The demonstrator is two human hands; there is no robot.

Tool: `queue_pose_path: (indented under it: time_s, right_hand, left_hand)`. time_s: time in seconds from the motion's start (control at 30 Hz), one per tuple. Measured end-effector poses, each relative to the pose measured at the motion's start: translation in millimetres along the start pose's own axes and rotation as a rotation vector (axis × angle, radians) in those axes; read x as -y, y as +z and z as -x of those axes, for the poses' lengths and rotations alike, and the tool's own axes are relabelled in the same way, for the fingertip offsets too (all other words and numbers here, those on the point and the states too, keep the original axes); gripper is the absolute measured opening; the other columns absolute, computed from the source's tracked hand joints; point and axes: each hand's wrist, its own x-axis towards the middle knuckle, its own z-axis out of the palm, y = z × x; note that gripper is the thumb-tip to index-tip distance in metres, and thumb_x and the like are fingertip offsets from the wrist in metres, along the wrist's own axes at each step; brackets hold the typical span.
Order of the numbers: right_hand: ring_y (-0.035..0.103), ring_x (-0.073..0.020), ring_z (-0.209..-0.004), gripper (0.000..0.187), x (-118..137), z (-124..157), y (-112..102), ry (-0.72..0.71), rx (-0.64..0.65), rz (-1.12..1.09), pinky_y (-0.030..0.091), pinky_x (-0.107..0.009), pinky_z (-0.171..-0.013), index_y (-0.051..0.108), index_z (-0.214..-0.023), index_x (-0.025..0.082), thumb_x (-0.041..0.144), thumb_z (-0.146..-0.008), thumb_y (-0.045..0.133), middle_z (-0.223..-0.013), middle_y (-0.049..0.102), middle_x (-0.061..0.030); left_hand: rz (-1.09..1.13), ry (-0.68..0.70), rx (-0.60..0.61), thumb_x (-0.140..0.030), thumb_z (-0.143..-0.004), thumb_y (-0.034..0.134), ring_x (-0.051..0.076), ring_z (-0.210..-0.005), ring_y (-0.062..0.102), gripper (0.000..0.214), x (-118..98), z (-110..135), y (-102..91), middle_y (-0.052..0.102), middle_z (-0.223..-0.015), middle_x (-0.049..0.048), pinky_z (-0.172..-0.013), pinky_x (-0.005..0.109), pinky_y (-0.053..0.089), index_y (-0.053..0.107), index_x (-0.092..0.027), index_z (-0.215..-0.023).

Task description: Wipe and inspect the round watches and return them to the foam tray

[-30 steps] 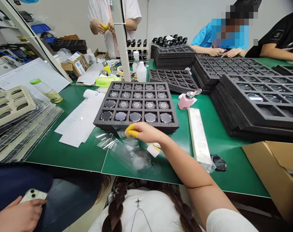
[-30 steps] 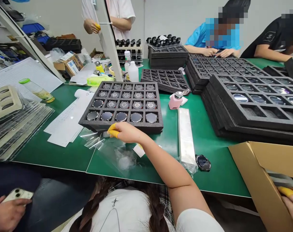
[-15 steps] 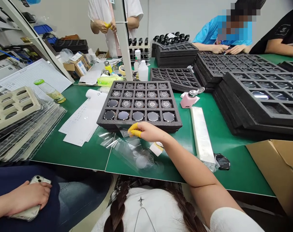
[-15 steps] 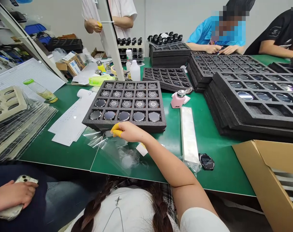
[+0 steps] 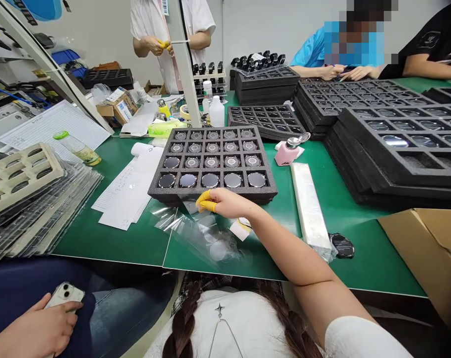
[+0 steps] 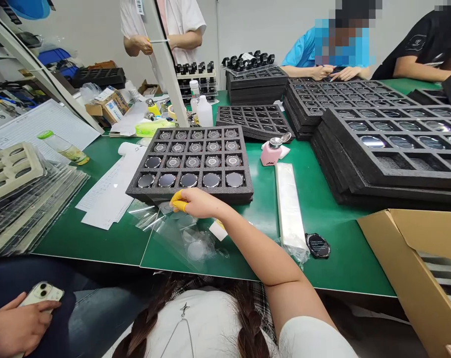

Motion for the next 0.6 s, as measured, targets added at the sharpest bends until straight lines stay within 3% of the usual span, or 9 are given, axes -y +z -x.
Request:
queue_pose_path:
  time_s: [0.07, 0.17, 0.27, 0.37, 0.5, 0.6]
  right_hand:
    - [0.06, -0.0138, -0.074, 0.023, -0.1, 0.6, -0.4, -0.004, -0.003, 0.0, 0.042, -0.024, -0.062, 0.069, -0.093, 0.014, 0.015, -0.089, 0.047, -0.093, 0.074, -0.0056]
    - [0.06, -0.0136, -0.075, 0.022, -0.2, 0.9, -0.3, -0.002, -0.003, 0.001, 0.043, -0.023, -0.064, 0.069, -0.093, 0.014, 0.015, -0.089, 0.047, -0.095, 0.073, -0.0063]
    - [0.06, -0.0131, -0.074, 0.023, -0.3, 0.7, 0.2, -0.003, 0.003, 0.003, 0.043, -0.022, -0.063, 0.068, -0.095, 0.013, 0.012, -0.089, 0.045, -0.094, 0.073, -0.0063]
    - [0.061, -0.0133, -0.076, 0.023, -0.1, 0.7, 0.3, -0.008, 0.005, 0.004, 0.043, -0.022, -0.063, 0.068, -0.095, 0.013, 0.012, -0.089, 0.045, -0.094, 0.073, -0.0064]
    - [0.062, -0.0137, -0.077, 0.023, -0.1, 0.9, 0.0, -0.005, 0.003, 0.004, 0.044, -0.022, -0.064, 0.068, -0.094, 0.013, 0.011, -0.089, 0.045, -0.094, 0.073, -0.0061]
    - [0.063, -0.0144, -0.08, 0.023, -0.5, 0.5, 0.3, 0.0, 0.008, 0.007, 0.045, -0.023, -0.066, 0.068, -0.094, 0.014, 0.011, -0.089, 0.045, -0.095, 0.074, -0.0062]
  left_hand:
    - [0.174, -0.174, 0.126, -0.055, -0.064, 0.058, 0.027, -0.049, 0.053, 0.054, -0.5, -2.1, -3.1, 0.056, -0.057, -0.0015, -0.046, 0.037, 0.047, 0.053, -0.024, -0.109]
    - [0.238, -0.19, 0.144, -0.055, -0.067, 0.055, 0.031, -0.049, 0.055, 0.068, 0.9, -11.3, -9.4, 0.058, -0.059, -0.0004, -0.046, 0.043, 0.048, 0.043, -0.025, -0.126]
    - [0.223, -0.21, 0.228, -0.057, -0.07, 0.052, 0.033, -0.049, 0.055, 0.072, 5.4, -21.5, -13.9, 0.056, -0.061, 0.002, -0.045, 0.046, 0.049, 0.039, -0.021, -0.131]
    - [0.193, -0.208, 0.282, -0.062, -0.069, 0.051, 0.03, -0.048, 0.053, 0.068, 7.1, -27.7, -14.2, 0.055, -0.06, 0.0024, -0.045, 0.044, 0.049, 0.045, -0.021, -0.122]
    - [0.117, -0.166, 0.191, -0.064, -0.065, 0.05, 0.03, -0.058, 0.056, 0.05, 0.3, -31.3, -8.3, 0.061, -0.063, 0.0054, -0.054, 0.042, 0.052, 0.055, -0.025, -0.095]
    - [-0.124, -0.036, 0.213, -0.072, -0.059, 0.049, 0.032, -0.066, 0.058, 0.051, -6.4, -29.6, 0.4, 0.063, -0.065, 0.0074, -0.065, 0.045, 0.053, 0.059, -0.025, -0.076]
